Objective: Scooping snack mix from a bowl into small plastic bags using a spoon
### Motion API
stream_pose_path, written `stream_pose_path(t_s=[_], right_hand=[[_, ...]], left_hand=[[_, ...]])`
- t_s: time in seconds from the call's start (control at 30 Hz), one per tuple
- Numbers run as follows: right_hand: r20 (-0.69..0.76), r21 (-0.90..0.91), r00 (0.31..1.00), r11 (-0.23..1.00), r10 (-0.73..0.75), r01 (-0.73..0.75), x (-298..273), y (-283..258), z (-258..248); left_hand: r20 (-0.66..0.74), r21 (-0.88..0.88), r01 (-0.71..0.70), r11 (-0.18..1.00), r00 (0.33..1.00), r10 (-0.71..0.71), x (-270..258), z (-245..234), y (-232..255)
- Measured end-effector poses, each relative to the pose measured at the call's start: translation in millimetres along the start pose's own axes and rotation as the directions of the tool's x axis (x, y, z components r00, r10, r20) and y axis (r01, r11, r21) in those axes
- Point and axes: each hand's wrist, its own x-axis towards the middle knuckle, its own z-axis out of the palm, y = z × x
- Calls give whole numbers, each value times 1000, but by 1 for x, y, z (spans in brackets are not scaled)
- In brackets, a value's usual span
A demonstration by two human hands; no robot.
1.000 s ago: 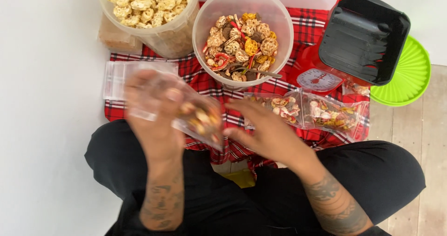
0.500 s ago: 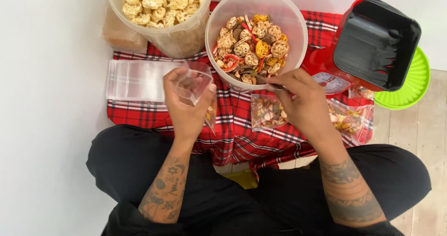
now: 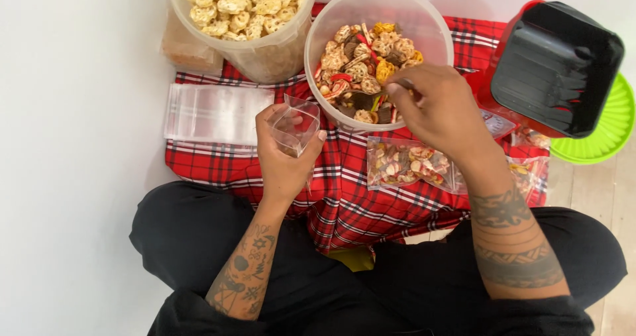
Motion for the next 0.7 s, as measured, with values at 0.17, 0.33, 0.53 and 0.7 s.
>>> stream_pose_path(t_s=[0.17, 0.33, 0.53, 0.7], right_hand=[[-69, 24, 991, 994, 111, -109, -9, 3, 6], [-158, 183, 948, 952, 275, -246, -10, -4, 6], [-272, 261, 879, 909, 392, -325, -15, 3, 1], [-351, 319, 837, 894, 419, -314, -14, 0, -7]], left_hand=[[13, -3, -18, 1000, 1000, 18, 2, 4, -3], [24, -39, -21, 999, 999, 22, 1, 11, 3], [50, 1, -75, 997, 996, 75, 4, 12, 5], [69, 36, -128, 991, 990, 125, 3, 14, 1]])
